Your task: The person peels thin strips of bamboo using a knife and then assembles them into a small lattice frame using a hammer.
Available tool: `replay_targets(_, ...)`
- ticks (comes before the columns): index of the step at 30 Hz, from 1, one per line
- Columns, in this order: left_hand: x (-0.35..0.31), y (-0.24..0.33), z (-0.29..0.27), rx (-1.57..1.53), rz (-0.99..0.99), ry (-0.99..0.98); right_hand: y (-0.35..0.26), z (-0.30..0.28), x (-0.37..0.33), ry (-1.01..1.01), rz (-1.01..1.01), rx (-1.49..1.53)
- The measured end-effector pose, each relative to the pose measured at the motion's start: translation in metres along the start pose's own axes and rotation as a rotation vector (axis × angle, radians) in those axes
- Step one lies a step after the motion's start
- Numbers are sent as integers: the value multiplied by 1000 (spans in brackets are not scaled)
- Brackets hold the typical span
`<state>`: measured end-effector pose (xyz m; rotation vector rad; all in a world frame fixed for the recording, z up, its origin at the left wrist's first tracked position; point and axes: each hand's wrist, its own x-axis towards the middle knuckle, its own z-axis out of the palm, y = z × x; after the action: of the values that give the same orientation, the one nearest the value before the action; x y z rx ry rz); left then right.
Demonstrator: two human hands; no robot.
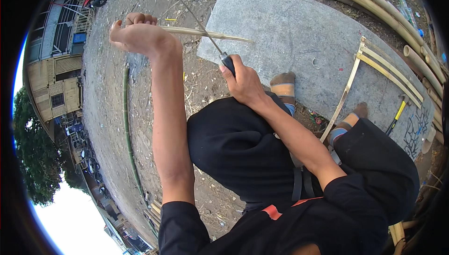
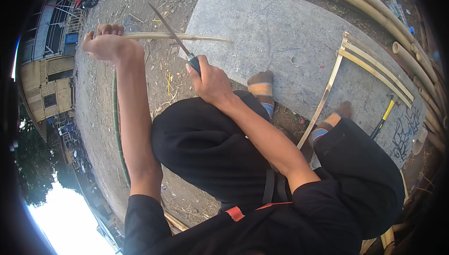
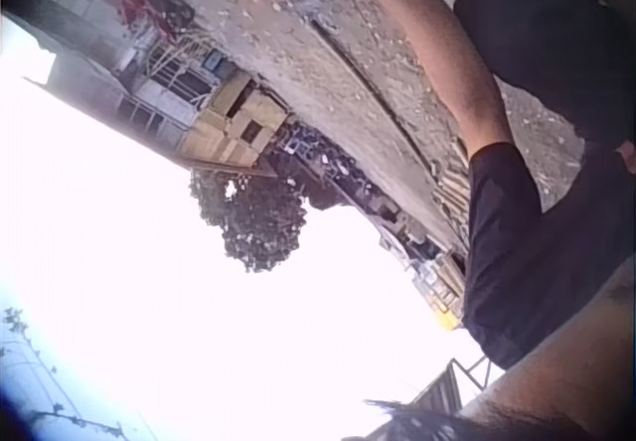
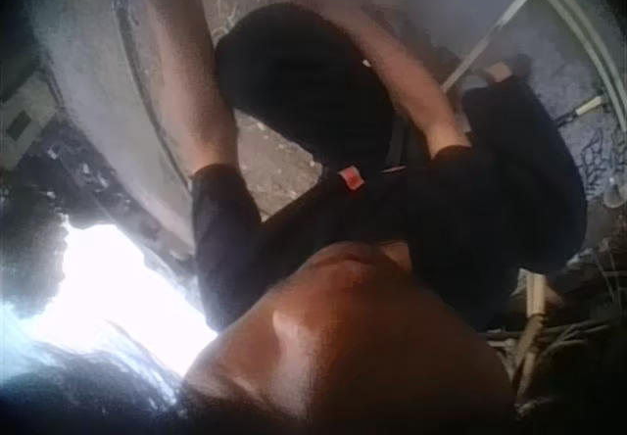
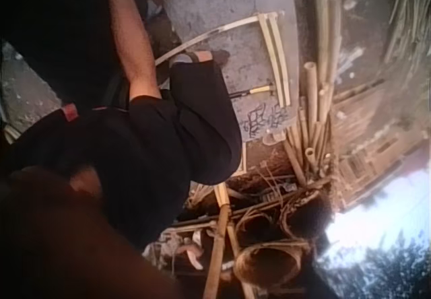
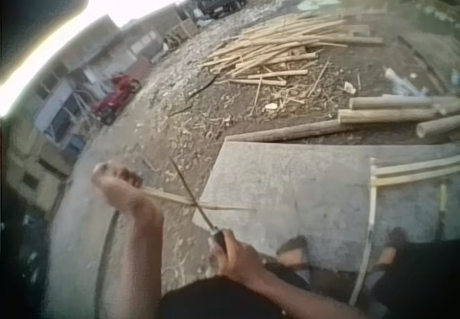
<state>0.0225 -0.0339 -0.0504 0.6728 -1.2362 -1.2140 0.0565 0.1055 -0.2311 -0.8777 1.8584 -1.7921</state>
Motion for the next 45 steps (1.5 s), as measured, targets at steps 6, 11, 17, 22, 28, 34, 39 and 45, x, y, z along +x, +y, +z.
replay_targets(6, -11, -3, 14, -6, 117, 79, -16, 4, 8, 33, -25, 111)
replay_targets(11, -5, -6, 8, 31, 152, 96, -26, 3, 16, 21, -23, 147)
replay_targets(17, -5, -5, 5, 46, 143, 98, 28, -9, 14, 0, 127, -12)
replay_targets(22, 0, -7, 1, -22, 178, 1, -53, -17, 20, -73, -15, 108)
replay_targets(28, -11, -9, 12, 34, 106, 58, 131, -14, -6, 79, 320, -292)
replay_targets(34, 2, -6, -2, 79, 167, 77, 36, -15, 5, -56, 240, -2)
replay_targets(39, -3, -8, -4, 118, 160, 50, -17, -7, 20, -51, 83, 108)
replay_targets(45, -4, -2, 4, 138, 153, 63, 59, -17, 14, -18, 298, 27)
